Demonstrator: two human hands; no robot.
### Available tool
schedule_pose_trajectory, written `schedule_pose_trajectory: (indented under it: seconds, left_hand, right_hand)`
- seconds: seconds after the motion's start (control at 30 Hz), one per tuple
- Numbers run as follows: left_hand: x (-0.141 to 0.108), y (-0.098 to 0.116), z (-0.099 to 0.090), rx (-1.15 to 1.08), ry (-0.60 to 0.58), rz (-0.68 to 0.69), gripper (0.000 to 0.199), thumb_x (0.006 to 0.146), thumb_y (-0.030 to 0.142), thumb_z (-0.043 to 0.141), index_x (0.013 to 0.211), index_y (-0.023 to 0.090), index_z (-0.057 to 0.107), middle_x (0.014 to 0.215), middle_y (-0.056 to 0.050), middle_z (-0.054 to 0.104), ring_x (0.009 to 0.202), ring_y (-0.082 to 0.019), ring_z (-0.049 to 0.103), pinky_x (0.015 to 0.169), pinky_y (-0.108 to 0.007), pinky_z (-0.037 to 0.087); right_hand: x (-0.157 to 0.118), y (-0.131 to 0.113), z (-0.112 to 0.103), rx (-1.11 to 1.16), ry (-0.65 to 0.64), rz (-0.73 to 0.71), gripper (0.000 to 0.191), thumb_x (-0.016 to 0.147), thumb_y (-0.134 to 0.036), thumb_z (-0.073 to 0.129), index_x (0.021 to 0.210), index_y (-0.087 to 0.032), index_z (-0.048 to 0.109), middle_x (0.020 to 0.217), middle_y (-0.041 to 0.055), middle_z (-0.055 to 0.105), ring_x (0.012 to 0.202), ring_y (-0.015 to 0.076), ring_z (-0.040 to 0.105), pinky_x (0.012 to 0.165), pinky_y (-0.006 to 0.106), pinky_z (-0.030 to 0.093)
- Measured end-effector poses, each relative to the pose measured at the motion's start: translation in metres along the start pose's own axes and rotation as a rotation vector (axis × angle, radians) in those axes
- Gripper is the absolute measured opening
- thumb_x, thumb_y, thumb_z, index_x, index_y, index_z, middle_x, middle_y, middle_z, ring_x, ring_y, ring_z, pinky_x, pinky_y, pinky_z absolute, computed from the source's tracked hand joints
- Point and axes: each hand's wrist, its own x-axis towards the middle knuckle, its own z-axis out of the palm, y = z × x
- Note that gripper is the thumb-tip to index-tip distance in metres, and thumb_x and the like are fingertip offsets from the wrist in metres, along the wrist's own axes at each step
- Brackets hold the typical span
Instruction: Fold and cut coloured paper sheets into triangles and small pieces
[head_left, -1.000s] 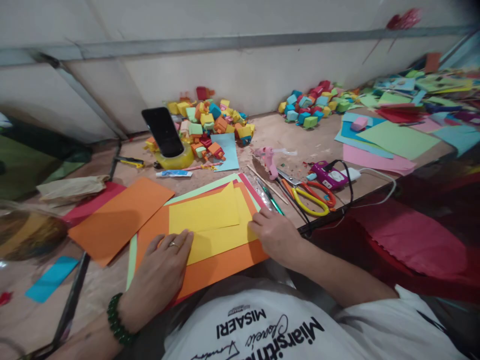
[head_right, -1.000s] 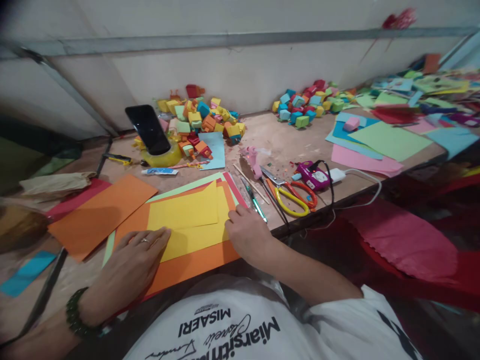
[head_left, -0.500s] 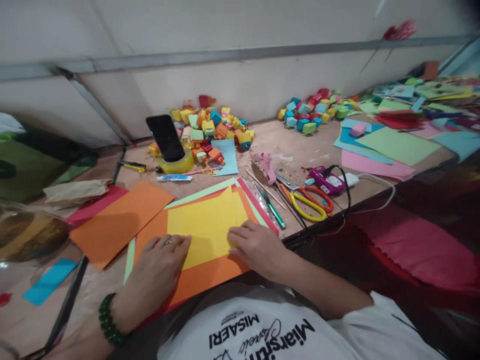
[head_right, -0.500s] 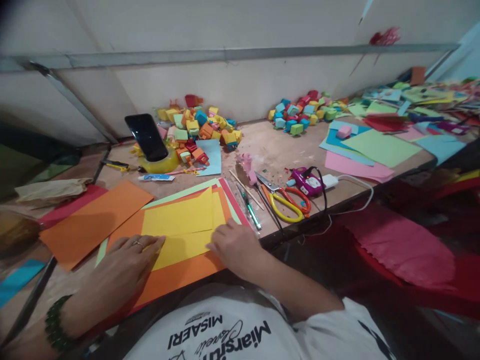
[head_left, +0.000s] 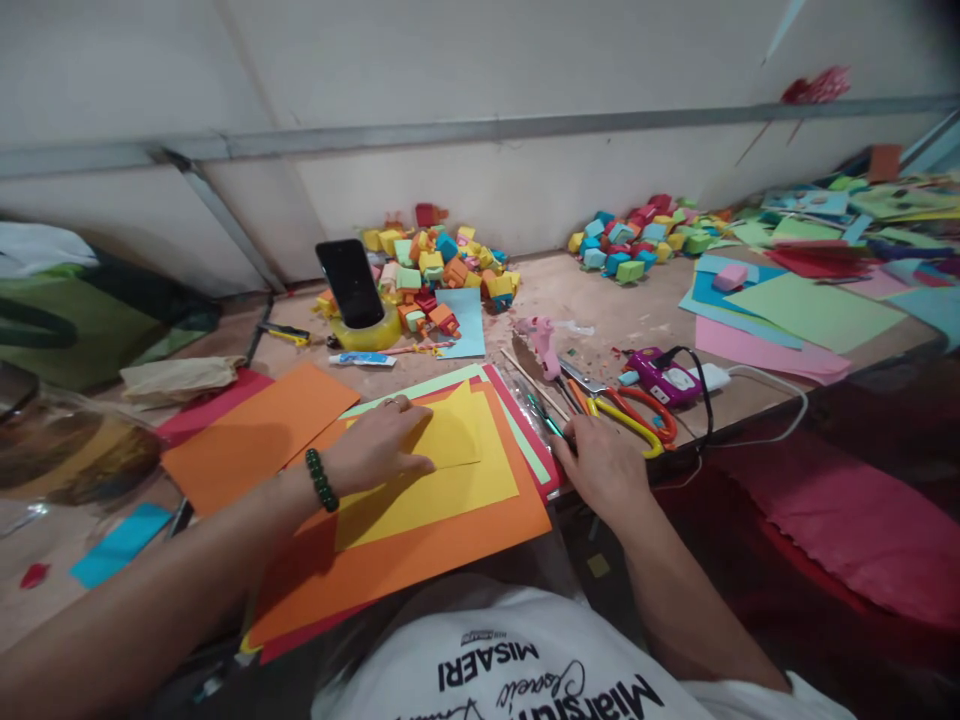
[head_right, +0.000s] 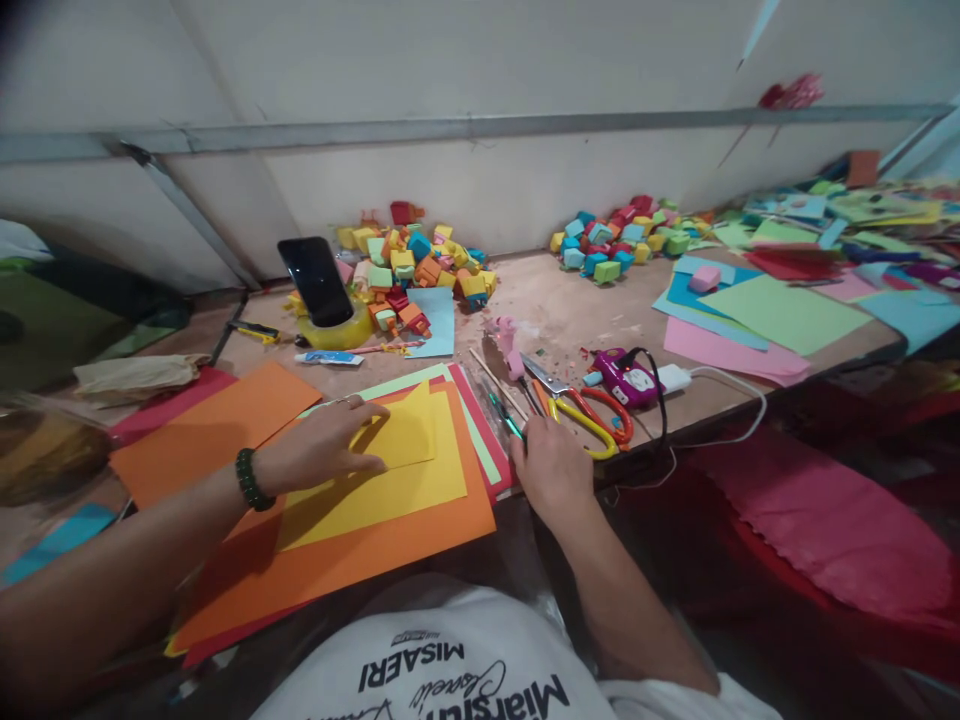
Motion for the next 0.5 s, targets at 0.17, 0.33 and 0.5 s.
schedule_pose_trajectory:
  seconds: [0.17,0.33,0.5]
  left_hand:
    - [0.0,0.0,0.003,-0.186,0.017,-0.075,0.044,0.07,0.05,0.068,0.098,0.017,0.057,0.096,-0.008,0.062,0.085,-0.025,0.06,0.072,-0.033,0.046]
    - [0.0,0.0,0.008,-0.559,0.029,-0.095,0.033,0.077,0.053,0.049,0.079,0.02,0.05,0.079,-0.001,0.058,0.072,-0.018,0.054,0.066,-0.03,0.044]
    - [0.001,0.0,0.011,-0.77,0.026,-0.074,0.033,0.075,0.053,0.05,0.074,0.02,0.051,0.072,0.001,0.055,0.069,-0.016,0.051,0.066,-0.028,0.043]
  right_hand:
    - [-0.016,0.023,-0.002,0.168,0.123,0.016,0.01,0.092,-0.028,0.048,0.092,-0.02,0.053,0.079,0.0084,0.065,0.071,0.0245,0.063,0.057,0.03,0.041]
    - [-0.023,0.017,-0.021,0.41,0.156,-0.133,0.012,0.093,-0.029,0.043,0.094,-0.022,0.052,0.083,0.0075,0.066,0.072,0.0225,0.064,0.059,0.03,0.046]
    - [-0.016,0.001,-0.02,0.463,-0.001,-0.237,0.014,0.094,-0.026,0.042,0.094,-0.022,0.055,0.085,0.0061,0.066,0.076,0.0207,0.064,0.064,0.03,0.049]
